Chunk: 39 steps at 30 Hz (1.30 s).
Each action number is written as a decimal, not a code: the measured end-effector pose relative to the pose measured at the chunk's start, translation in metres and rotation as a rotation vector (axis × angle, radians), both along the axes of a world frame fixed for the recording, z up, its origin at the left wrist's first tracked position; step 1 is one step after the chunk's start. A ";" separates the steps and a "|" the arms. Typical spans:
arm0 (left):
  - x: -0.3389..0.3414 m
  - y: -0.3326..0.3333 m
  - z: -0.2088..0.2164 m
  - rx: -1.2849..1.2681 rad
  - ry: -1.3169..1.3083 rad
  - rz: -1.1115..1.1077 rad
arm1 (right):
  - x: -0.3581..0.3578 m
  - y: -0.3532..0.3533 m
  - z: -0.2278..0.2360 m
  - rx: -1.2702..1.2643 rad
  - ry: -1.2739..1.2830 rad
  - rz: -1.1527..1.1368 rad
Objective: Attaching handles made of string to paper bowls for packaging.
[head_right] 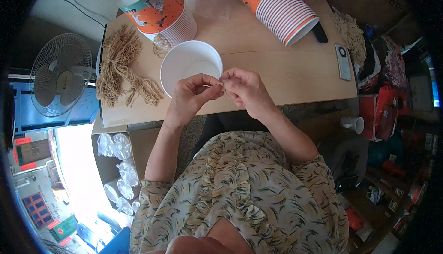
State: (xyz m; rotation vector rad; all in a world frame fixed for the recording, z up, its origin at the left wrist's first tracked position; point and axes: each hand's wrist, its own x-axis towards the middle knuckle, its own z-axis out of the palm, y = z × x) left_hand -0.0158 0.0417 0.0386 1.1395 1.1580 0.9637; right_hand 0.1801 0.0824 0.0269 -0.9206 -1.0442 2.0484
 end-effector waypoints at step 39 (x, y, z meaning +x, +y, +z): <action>0.003 -0.005 0.000 0.013 -0.199 0.007 | 0.009 -0.005 -0.002 0.158 0.020 0.117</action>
